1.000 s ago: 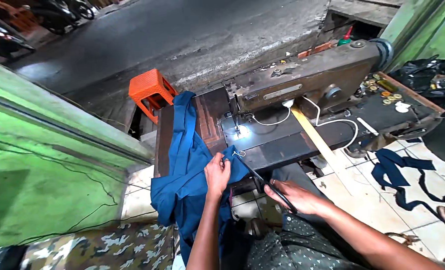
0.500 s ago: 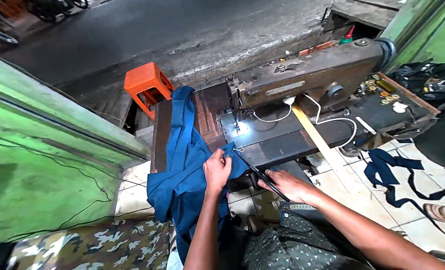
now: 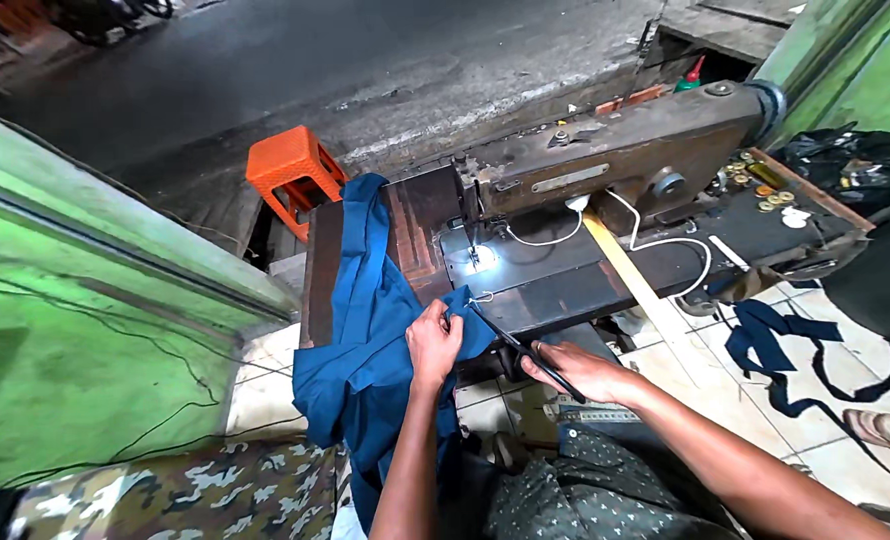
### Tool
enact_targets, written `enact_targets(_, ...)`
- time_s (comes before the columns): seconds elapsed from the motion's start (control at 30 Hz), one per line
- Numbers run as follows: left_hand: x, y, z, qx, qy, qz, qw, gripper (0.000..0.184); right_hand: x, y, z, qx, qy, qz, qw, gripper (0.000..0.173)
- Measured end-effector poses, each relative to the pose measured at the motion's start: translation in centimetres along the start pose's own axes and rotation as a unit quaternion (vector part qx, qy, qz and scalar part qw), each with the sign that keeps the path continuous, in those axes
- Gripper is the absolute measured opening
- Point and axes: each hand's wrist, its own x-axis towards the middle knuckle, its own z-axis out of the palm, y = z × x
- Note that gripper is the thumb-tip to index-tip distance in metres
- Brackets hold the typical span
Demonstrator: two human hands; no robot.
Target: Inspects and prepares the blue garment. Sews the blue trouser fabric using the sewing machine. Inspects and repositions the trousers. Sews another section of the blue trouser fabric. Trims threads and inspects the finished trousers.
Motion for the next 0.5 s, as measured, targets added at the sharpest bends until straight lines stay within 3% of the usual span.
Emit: enact_targets(0.5, -0.07, -0.1, 0.18, -0.005, 0.017, 0.002, 1.0, 0.023, -0.41, 0.85, -0.32, -0.008, 0.029, 0.007, 1.0, 0.065)
